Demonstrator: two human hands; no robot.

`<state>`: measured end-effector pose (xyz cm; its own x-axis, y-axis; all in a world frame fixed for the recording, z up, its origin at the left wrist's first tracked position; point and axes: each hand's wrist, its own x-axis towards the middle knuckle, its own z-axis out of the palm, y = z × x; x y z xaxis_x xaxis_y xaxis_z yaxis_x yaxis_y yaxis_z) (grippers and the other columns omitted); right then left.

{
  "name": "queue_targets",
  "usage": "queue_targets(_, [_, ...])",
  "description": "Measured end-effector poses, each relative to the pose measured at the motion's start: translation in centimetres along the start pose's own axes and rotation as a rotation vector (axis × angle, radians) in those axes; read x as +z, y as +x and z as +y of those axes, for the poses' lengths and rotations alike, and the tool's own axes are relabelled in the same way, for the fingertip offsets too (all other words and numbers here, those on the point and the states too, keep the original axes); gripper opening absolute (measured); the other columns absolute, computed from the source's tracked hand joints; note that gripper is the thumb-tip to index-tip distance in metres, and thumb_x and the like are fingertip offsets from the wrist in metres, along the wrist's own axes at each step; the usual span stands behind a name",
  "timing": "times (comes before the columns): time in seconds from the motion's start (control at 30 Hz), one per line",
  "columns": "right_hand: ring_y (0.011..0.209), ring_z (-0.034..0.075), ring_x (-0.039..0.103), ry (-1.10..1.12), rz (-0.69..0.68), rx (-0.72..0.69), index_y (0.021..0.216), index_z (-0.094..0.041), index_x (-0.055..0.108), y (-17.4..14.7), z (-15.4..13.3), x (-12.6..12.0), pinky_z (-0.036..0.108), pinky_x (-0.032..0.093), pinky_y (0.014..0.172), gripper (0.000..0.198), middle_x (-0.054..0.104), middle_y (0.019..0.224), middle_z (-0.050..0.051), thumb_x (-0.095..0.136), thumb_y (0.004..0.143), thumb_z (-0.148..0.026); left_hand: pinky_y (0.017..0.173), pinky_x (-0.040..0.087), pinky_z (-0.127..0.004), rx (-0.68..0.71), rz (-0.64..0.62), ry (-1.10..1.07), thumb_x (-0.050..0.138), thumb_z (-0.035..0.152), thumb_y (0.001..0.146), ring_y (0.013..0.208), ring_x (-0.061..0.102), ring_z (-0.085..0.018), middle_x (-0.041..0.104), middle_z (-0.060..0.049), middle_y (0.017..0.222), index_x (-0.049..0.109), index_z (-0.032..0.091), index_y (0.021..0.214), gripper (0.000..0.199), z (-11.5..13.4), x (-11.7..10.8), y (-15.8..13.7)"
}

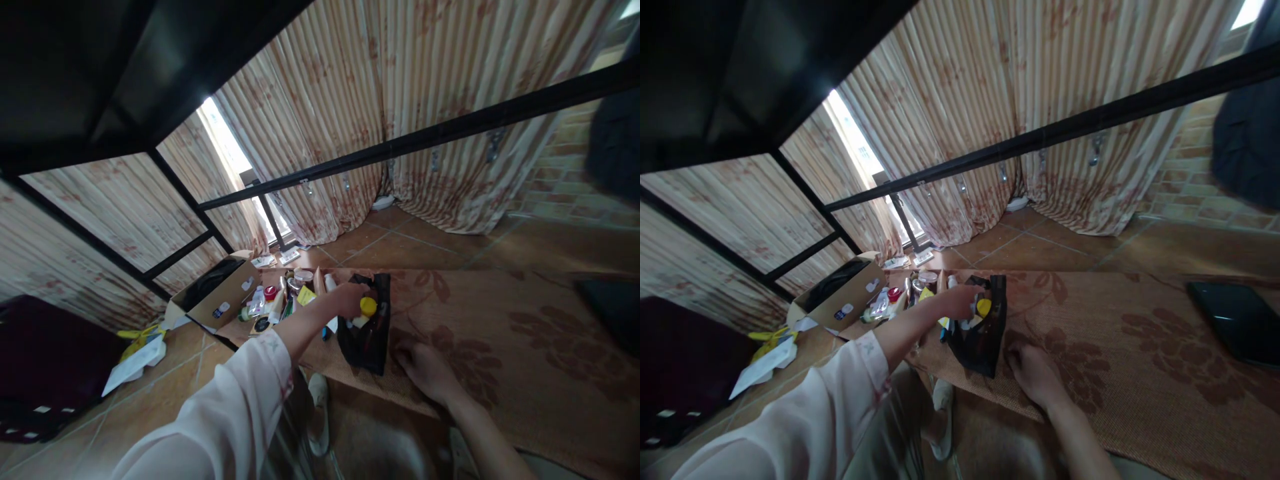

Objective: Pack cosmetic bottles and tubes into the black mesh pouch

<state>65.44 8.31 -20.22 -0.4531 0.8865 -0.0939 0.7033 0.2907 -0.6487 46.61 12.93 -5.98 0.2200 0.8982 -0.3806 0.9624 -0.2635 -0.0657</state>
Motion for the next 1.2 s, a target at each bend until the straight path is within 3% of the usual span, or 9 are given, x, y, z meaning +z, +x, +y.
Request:
queue_targets(0.07, [0.09,0.019,0.067,-0.012,-0.014,-0.002,0.094,-0.023,0.071,0.2,0.3,0.2,0.024,0.04,0.072,0.028,0.073,0.091,0.007,0.044,0.088,-0.025,0.088,0.048,-0.026,0.004,0.089,-0.086,0.062,0.021,0.076,0.104,0.063,-0.02,0.066,-0.007,0.115,0.041,0.016,0.137,0.065,-1.3,-0.6,-1.1])
queue_targets(0.17, [0.087,0.019,0.067,-0.032,-0.031,-0.008,0.092,-0.022,0.071,0.4,0.8,0.4,0.024,0.041,0.07,0.027,0.073,0.09,0.007,0.044,0.088,-0.025,0.084,0.049,-0.026,-0.002,0.305,-0.427,0.06,0.019,0.077,0.089,0.065,-0.016,0.07,-0.003,0.102,0.053,0.018,0.127,0.05,-3.8,0.3,-3.3])
queue_targets(0.27, [0.082,0.019,0.068,-0.038,-0.024,-0.018,0.09,-0.022,0.07,0.6,1.3,0.8,0.025,0.042,0.067,0.027,0.073,0.088,0.006,0.044,0.087,-0.026,0.07,0.05,-0.025,-0.134,0.449,-0.743,0.062,0.023,0.077,0.072,0.063,-0.013,0.07,-0.004,0.099,0.057,0.017,0.123,0.047,-6.3,3.5,-5.6])
queue_targets(0.37, [0.082,0.02,0.068,-0.027,-0.004,-0.036,0.091,-0.023,0.069,0.6,1.8,1.3,0.026,0.043,0.069,0.028,0.073,0.088,0.006,0.042,0.087,-0.028,0.059,0.047,-0.022,-0.297,0.462,-1.014,0.06,0.023,0.078,0.064,0.061,-0.011,0.069,-0.005,0.096,0.059,0.014,0.117,0.04,-7.9,7.9,-7.5])
queue_targets(0.5, [0.087,0.021,0.068,-0.011,0.025,-0.033,0.093,-0.024,0.069,0.6,2.4,1.8,0.027,0.044,0.074,0.029,0.073,0.093,0.005,0.041,0.087,-0.031,0.048,0.043,-0.021,-0.385,0.42,-1.112,0.054,0.018,0.079,0.054,0.059,-0.012,0.068,-0.006,0.08,0.062,0.01,0.106,0.029,-7.8,13.2,-9.2])
queue_targets(0.63, [0.087,0.021,0.068,-0.007,0.006,0.013,0.095,-0.024,0.068,0.6,2.8,1.9,0.029,0.045,0.075,0.033,0.073,0.094,0.005,0.039,0.086,-0.037,0.049,0.045,-0.022,-0.395,0.391,-1.186,0.056,0.017,0.076,0.056,0.061,-0.013,0.069,-0.006,0.082,0.063,0.012,0.1,0.026,-6.8,16.1,-9.2])
queue_targets(0.83, [0.093,0.023,0.068,-0.002,0.014,0.09,0.097,-0.023,0.068,0.7,3.0,1.9,0.03,0.046,0.079,0.04,0.073,0.1,0.007,0.037,0.084,-0.044,0.055,0.045,-0.023,-0.401,0.4,-1.193,0.056,0.018,0.074,0.061,0.061,-0.014,0.067,-0.003,0.071,0.065,0.014,0.093,0.021,-6.6,17.3,-7.5])
queue_targets(1.07, [0.084,0.024,0.07,-0.012,0.048,0.15,0.097,-0.022,0.069,0.8,3.7,2.2,0.031,0.049,0.073,0.046,0.075,0.091,0.008,0.036,0.082,-0.05,0.071,0.047,-0.025,-0.397,0.421,-1.109,0.056,0.014,0.07,0.077,0.062,-0.016,0.068,-0.002,0.082,0.067,0.017,0.088,0.021,-6.8,17.4,-7.2])
queue_targets(1.2, [0.093,0.025,0.068,0.026,0.114,0.142,0.099,-0.021,0.069,0.2,3.7,2.2,0.032,0.05,0.08,0.047,0.073,0.103,0.008,0.038,0.081,-0.052,0.078,0.046,-0.027,-0.411,0.423,-1.058,0.059,0.013,0.068,0.087,0.061,-0.018,0.067,-0.002,0.09,0.066,0.018,0.09,0.023,-6.5,17.6,-7.2])
